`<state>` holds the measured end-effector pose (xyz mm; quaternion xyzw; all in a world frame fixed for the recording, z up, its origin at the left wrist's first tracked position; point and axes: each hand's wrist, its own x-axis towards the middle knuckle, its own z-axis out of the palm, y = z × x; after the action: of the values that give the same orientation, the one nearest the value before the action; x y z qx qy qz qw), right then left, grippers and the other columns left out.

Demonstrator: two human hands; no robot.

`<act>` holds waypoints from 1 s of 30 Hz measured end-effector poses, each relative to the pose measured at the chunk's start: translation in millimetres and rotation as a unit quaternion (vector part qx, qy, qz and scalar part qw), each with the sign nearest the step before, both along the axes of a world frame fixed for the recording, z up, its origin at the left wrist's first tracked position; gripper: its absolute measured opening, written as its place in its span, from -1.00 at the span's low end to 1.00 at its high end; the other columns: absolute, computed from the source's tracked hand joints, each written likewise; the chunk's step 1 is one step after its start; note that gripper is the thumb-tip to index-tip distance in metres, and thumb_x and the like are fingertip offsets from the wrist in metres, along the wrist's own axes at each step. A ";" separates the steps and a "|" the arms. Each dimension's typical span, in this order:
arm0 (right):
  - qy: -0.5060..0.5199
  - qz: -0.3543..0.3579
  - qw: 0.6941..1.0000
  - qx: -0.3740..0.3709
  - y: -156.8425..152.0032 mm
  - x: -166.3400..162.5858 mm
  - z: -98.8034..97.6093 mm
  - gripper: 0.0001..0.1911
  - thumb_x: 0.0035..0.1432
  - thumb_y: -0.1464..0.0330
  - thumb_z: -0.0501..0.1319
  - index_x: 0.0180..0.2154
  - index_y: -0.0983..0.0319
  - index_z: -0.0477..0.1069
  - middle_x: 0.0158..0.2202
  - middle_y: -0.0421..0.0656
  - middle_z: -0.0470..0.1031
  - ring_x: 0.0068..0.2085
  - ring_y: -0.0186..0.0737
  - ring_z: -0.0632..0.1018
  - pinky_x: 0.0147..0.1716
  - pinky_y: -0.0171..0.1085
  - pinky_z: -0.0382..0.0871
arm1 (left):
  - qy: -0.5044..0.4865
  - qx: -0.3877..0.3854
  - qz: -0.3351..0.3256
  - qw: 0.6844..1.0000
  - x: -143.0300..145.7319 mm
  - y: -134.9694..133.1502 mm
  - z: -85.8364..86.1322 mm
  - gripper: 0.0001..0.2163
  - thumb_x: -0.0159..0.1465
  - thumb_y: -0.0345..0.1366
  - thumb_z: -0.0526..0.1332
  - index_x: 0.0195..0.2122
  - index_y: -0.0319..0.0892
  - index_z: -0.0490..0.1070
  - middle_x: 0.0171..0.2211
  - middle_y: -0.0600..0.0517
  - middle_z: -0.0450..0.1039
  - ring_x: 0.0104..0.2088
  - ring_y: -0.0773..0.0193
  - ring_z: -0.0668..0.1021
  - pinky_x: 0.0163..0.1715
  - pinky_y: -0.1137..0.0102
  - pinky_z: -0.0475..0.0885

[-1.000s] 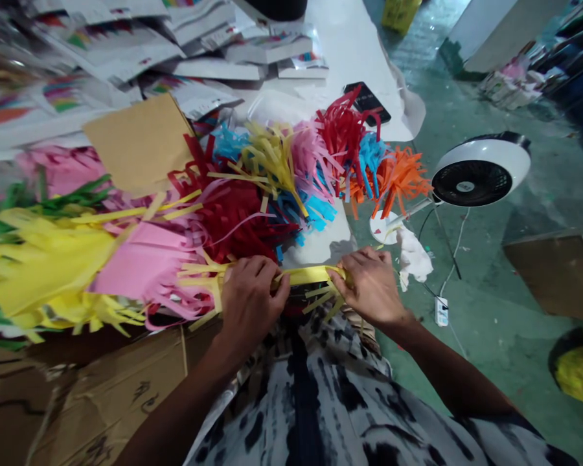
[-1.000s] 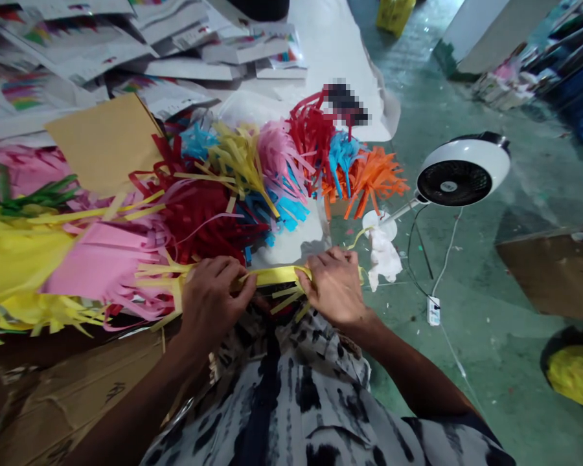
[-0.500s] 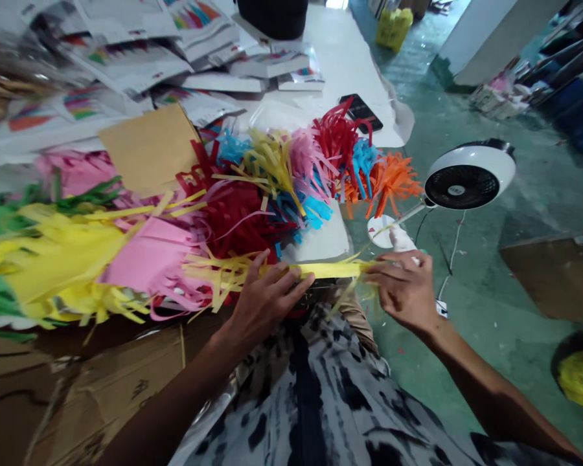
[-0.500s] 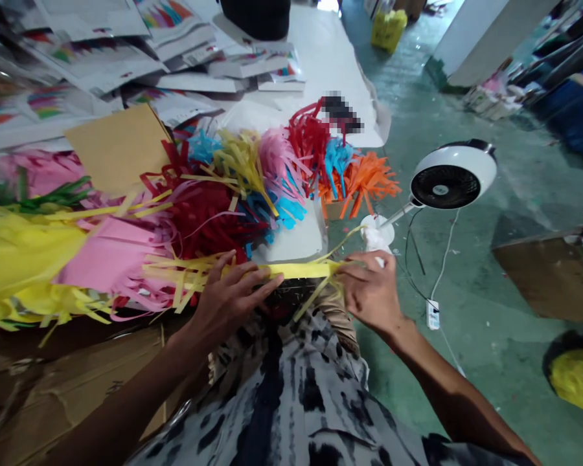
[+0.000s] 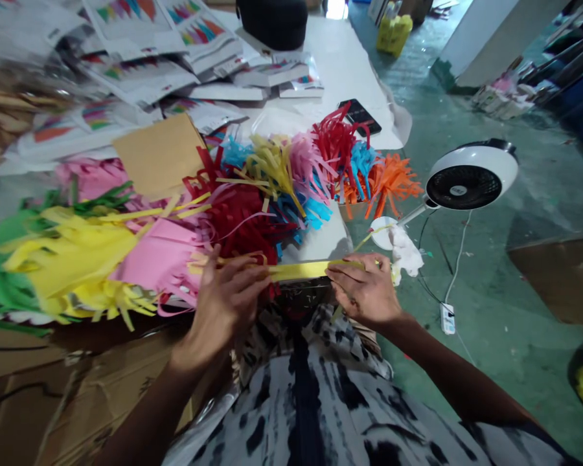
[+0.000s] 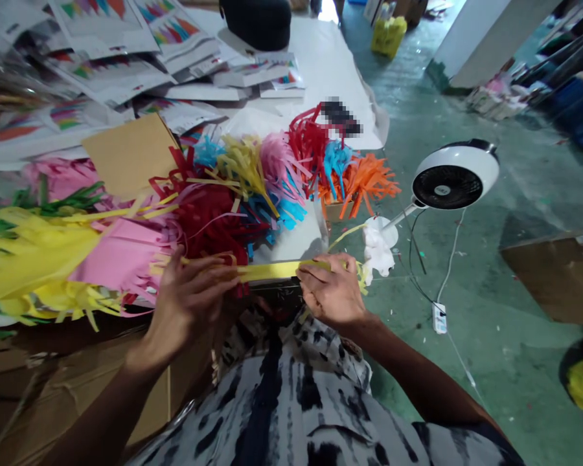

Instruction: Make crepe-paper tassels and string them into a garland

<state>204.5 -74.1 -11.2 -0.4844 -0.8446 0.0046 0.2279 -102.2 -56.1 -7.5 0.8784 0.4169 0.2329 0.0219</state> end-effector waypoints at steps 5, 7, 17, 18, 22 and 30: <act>-0.006 0.006 1.000 -0.026 7.2 1.2 2.4 -0.82 0.40 0.32 0.27 -0.07 0.06 0.65 -0.06 -0.21 0.71 0.13 -0.04 0.52 0.10 0.02 0.09 | -0.032 0.057 0.002 0.998 24.9 6.0 8.9 -0.81 0.30 -0.44 0.28 -0.10 -0.06 0.55 -0.09 0.02 0.66 0.01 0.05 0.58 0.17 -0.02 0.41; -0.011 0.015 0.999 -0.039 10.7 1.6 3.9 -0.82 0.42 0.30 0.25 -0.08 0.05 0.65 -0.07 -0.21 0.71 0.15 -0.03 0.50 0.12 0.02 0.07 | -0.004 0.025 -0.053 0.998 44.9 9.5 7.4 -0.81 0.35 -0.41 0.26 -0.05 -0.09 0.55 -0.11 -0.02 0.65 -0.06 0.09 0.59 0.03 0.14 0.48; -0.008 0.022 0.999 -0.048 19.0 1.0 1.6 -0.77 0.43 0.19 0.24 -0.02 0.09 0.62 -0.11 -0.16 0.68 0.15 -0.03 0.50 0.13 0.00 0.06 | 0.046 -0.038 -0.092 0.994 58.7 20.8 -3.1 -0.83 0.37 -0.45 0.26 -0.03 -0.23 0.50 -0.10 -0.12 0.59 -0.10 0.09 0.56 -0.13 0.26 0.50; -0.005 0.022 0.999 -0.041 19.8 0.1 0.3 -0.79 0.43 0.22 0.24 -0.04 0.08 0.63 -0.12 -0.17 0.68 0.14 -0.04 0.50 0.13 0.00 0.06 | 0.040 -0.033 -0.089 0.995 58.8 21.0 -4.2 -0.84 0.38 -0.44 0.26 -0.03 -0.23 0.50 -0.11 -0.11 0.59 -0.11 0.09 0.56 -0.14 0.27 0.49; -0.003 0.011 1.000 -0.019 21.3 -2.4 -3.5 -0.83 0.44 0.32 0.23 -0.09 0.08 0.63 -0.15 -0.20 0.69 0.10 -0.08 0.52 0.13 -0.02 0.05 | 0.022 -0.014 -0.070 0.997 60.3 21.2 -8.7 -0.90 0.42 -0.37 0.23 -0.09 -0.21 0.52 -0.17 -0.08 0.60 -0.17 0.12 0.55 -0.18 0.27 0.46; 0.037 -0.075 0.991 -0.108 20.3 0.9 5.2 -0.82 0.41 0.23 0.26 -0.21 0.14 0.59 -0.20 -0.15 0.65 0.03 -0.05 0.51 0.08 -0.05 0.12 | 0.025 -0.066 0.027 0.997 47.5 22.6 -0.4 -0.87 0.45 -0.31 0.19 -0.22 -0.16 0.50 -0.24 -0.04 0.58 -0.19 0.12 0.51 -0.15 0.22 0.36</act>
<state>205.4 -53.8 -6.1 -0.5674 -0.7915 0.0969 0.2055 -54.8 -33.5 -8.0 0.8691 0.4550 0.1835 0.0638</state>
